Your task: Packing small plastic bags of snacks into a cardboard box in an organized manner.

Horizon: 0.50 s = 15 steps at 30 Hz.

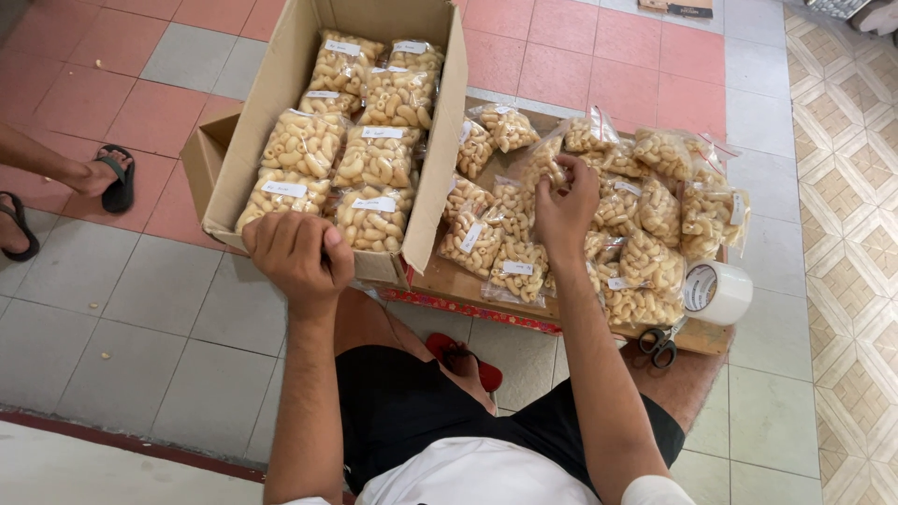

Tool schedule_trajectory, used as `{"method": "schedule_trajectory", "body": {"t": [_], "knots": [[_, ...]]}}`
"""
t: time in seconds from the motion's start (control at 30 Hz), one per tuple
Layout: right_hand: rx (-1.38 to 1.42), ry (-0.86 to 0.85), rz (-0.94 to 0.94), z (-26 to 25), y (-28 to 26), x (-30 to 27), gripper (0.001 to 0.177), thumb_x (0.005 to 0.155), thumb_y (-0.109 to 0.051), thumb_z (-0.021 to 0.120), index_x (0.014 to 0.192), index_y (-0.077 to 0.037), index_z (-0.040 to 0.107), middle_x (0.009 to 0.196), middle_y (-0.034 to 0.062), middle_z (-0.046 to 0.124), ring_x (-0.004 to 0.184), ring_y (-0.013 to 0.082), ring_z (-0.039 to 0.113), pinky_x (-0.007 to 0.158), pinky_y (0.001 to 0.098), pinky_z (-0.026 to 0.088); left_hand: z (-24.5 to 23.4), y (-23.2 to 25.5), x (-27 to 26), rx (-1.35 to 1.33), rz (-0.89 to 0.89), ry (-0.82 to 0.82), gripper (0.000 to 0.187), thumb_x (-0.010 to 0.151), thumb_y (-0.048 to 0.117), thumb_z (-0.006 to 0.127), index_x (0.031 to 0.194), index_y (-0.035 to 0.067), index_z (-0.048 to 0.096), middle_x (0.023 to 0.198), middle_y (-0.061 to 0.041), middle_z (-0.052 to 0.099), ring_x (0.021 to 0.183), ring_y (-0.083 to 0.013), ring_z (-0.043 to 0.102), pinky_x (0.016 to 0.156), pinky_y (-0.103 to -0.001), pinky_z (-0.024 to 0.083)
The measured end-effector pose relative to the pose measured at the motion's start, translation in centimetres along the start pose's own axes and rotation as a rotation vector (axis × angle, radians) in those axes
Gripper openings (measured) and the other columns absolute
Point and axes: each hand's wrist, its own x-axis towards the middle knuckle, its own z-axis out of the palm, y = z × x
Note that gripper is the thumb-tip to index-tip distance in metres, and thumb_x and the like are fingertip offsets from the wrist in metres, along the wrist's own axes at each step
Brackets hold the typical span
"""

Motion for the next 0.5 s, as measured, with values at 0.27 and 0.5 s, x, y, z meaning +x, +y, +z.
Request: {"method": "schedule_trajectory", "body": {"t": [0.27, 0.5], "knots": [[-0.023, 0.298, -0.607, -5.5, -6.5, -4.1, 0.040, 0.082, 0.012, 0.078, 0.118, -0.004, 0.078, 0.094, 0.0065, 0.052, 0.087, 0.0281, 0.062, 0.081, 0.0440, 0.058, -1.6, 15.1, 7.4, -0.597, -0.432, -0.269, 0.026, 0.104, 0.023, 0.068, 0.121, 0.004, 0.064, 0.110, -0.019, 0.067, 0.108, -0.0381, 0.067, 0.098, -0.050, 0.054], [-0.003, 0.384, -1.008, -7.5, -7.2, -7.8, 0.011, 0.082, 0.002, 0.087, 0.079, -0.007, 0.082, 0.082, 0.0099, 0.070, 0.084, 0.0351, 0.074, 0.072, 0.0522, 0.065, 0.7, 19.8, 10.2, -1.023, -0.759, -0.495, 0.038, 0.092, 0.034, 0.083, 0.101, 0.000, 0.068, 0.090, -0.024, 0.077, 0.099, -0.0498, 0.077, 0.083, -0.053, 0.065]]}}
